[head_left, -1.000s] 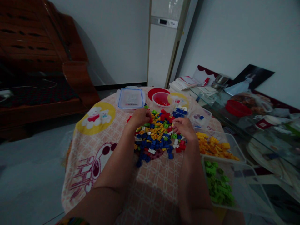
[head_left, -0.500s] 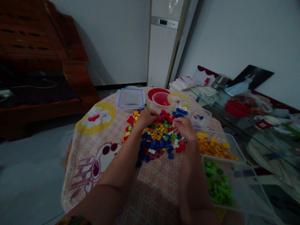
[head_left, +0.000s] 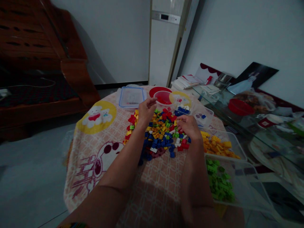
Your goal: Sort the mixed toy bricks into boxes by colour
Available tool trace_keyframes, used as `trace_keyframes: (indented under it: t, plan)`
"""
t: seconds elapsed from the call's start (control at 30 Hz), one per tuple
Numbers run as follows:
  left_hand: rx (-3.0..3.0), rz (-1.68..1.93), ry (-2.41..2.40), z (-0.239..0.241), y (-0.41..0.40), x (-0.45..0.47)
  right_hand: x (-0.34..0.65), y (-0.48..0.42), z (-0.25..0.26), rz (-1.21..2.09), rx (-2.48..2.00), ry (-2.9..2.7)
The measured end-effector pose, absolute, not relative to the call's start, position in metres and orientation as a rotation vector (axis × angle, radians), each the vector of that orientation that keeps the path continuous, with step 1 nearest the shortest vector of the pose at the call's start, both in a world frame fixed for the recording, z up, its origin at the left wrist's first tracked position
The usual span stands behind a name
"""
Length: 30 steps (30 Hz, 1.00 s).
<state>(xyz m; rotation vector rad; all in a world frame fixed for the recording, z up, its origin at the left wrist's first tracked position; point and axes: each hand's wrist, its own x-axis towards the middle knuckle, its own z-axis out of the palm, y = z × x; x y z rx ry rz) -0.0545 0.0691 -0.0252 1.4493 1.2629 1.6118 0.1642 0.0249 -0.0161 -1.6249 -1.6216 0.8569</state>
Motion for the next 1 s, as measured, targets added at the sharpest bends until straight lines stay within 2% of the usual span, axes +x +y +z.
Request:
trace_keyframes:
  t: [0.23, 0.4, 0.67, 0.87, 1.0]
  plan:
    - [1.682, 1.321, 1.837, -0.031, 0.046, -0.101, 0.168, 0.021, -0.011, 0.76, -1.681, -1.721]
    - [1.769, 1.158, 1.926, -0.044, 0.047, -0.12, 0.169, 0.018, -0.008, 0.691, -1.774, -1.809]
    - [1.734, 1.182, 1.928, -0.048, 0.051, -0.114, 0.162, 0.013, 0.003, 0.658, -1.74, -1.853]
    - [1.763, 1.32, 1.846, -0.01, 0.037, -0.115, 0.15, -0.003, 0.019, 0.605, -1.594, -1.809]
    - [1.787, 1.442, 1.8, 0.013, 0.02, -0.122, 0.148, -0.025, 0.011, 0.589, -1.648, -1.808]
